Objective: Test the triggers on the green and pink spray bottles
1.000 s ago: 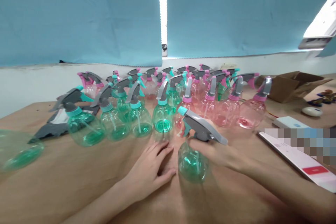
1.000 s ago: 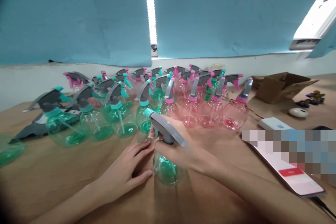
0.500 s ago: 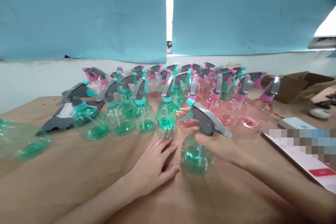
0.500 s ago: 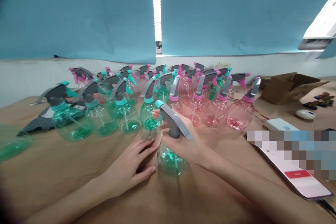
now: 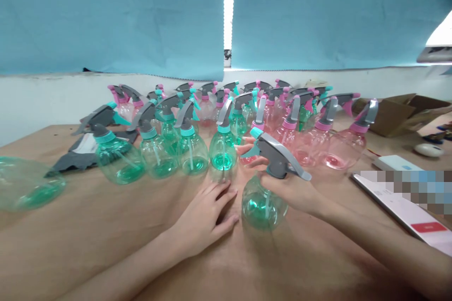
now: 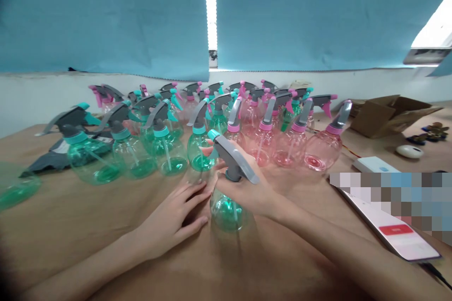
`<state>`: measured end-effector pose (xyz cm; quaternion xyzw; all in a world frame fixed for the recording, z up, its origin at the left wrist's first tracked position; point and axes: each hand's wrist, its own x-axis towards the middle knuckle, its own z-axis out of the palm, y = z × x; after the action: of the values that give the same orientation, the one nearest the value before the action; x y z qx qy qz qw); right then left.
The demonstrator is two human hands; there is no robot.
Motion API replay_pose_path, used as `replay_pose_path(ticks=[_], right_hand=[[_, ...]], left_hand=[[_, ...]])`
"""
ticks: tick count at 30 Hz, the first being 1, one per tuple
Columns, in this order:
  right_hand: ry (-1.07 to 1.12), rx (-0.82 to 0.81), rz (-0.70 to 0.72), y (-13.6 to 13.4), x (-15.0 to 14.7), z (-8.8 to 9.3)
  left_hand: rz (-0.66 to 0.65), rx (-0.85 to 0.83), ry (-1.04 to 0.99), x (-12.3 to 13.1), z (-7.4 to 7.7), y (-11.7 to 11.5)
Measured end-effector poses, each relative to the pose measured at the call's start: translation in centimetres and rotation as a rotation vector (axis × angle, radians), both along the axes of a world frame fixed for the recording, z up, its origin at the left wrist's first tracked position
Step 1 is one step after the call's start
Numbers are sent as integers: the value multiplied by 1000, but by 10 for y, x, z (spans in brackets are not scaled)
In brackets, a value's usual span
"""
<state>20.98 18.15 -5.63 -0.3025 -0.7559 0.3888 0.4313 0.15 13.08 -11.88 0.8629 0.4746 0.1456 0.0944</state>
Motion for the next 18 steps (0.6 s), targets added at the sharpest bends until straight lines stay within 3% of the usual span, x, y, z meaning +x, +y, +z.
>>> replay_pose_path(ticks=[18], right_hand=[[-15,-9,31,-1,1,6]], left_hand=[[-11,2,-15,-1,-1,0]])
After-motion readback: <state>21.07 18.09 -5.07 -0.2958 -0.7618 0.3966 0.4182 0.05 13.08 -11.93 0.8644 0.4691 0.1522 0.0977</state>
